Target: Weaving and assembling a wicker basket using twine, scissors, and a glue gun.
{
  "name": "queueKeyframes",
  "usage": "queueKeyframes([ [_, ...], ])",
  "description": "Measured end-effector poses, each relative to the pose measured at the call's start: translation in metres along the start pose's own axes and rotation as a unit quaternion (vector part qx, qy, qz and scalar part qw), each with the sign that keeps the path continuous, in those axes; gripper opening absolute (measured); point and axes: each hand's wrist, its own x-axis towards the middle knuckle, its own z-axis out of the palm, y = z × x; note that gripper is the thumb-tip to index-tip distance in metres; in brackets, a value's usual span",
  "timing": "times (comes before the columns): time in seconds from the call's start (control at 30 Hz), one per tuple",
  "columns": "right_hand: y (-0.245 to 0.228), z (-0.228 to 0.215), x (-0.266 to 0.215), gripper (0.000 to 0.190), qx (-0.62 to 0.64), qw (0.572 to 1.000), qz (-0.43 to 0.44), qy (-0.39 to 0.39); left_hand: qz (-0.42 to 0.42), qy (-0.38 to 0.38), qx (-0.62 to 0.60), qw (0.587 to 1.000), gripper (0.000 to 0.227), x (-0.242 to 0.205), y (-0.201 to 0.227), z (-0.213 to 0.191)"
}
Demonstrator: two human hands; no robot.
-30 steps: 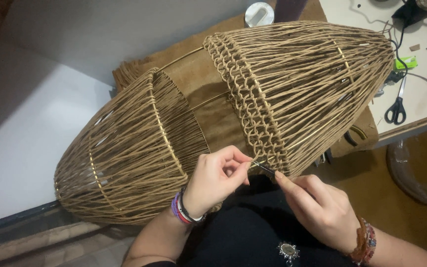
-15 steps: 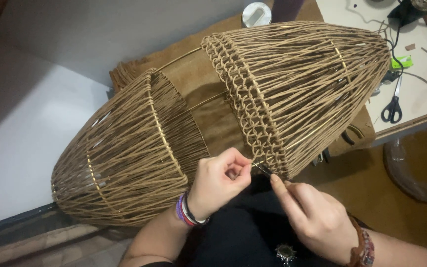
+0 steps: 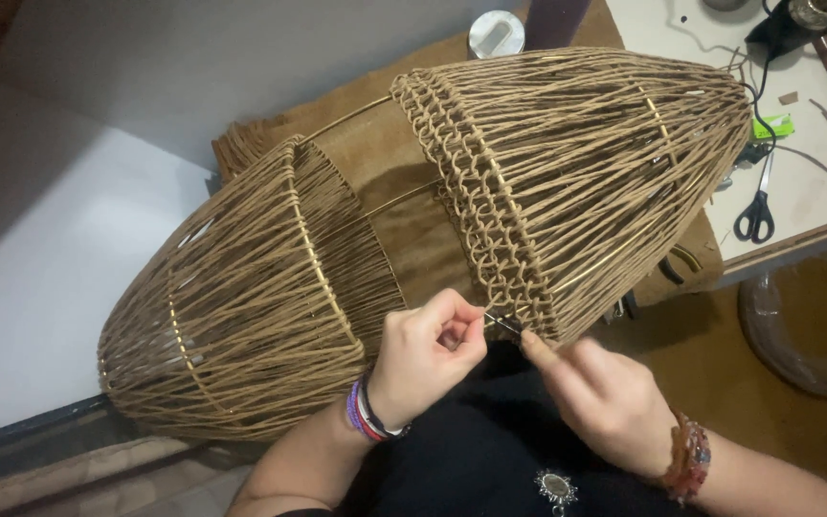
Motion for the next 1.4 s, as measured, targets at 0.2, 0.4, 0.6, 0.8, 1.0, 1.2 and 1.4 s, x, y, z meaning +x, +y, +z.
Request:
queueKeyframes([
  [0.2,-0.004,0.003,0.007,0.026,0.177,0.962,0.21,-0.001,0.024,0.014,0.006,1.0,0.009,-0.002,-0.002,0.002],
  [0.4,-0.002,-0.001,0.013,0.022,0.262,0.938,0.227,0.014,0.056,0.02,0.012,0.998,0.01,-0.001,-0.001,0.002],
  [0.6,-0.005,0.002,0.004,0.032,0.015,0.999,0.024,0.02,0.05,0.022,0.021,0.998,0.009,-0.001,0.001,0.001],
  [0.8,0.009,0.008,0.006,0.024,0.377,0.867,0.325,-0.017,0.072,0.033,0.036,0.996,0.01,0.0,0.0,0.002],
  [1.0,0.001,-0.001,0.009,0.023,0.242,0.945,0.222,0.015,0.025,0.007,0.038,0.999,0.016,0.002,0.01,-0.009],
  [1.2,0.0,-0.001,0.009,0.023,0.195,0.962,0.193,0.013,0.05,-0.004,0.005,0.999,0.014,0.004,0.013,-0.018],
  [1.4,-0.001,0.004,0.003,0.024,0.149,0.972,0.18,0.017,0.012,-0.005,0.014,1.0,0.01,0.004,0.009,-0.015],
])
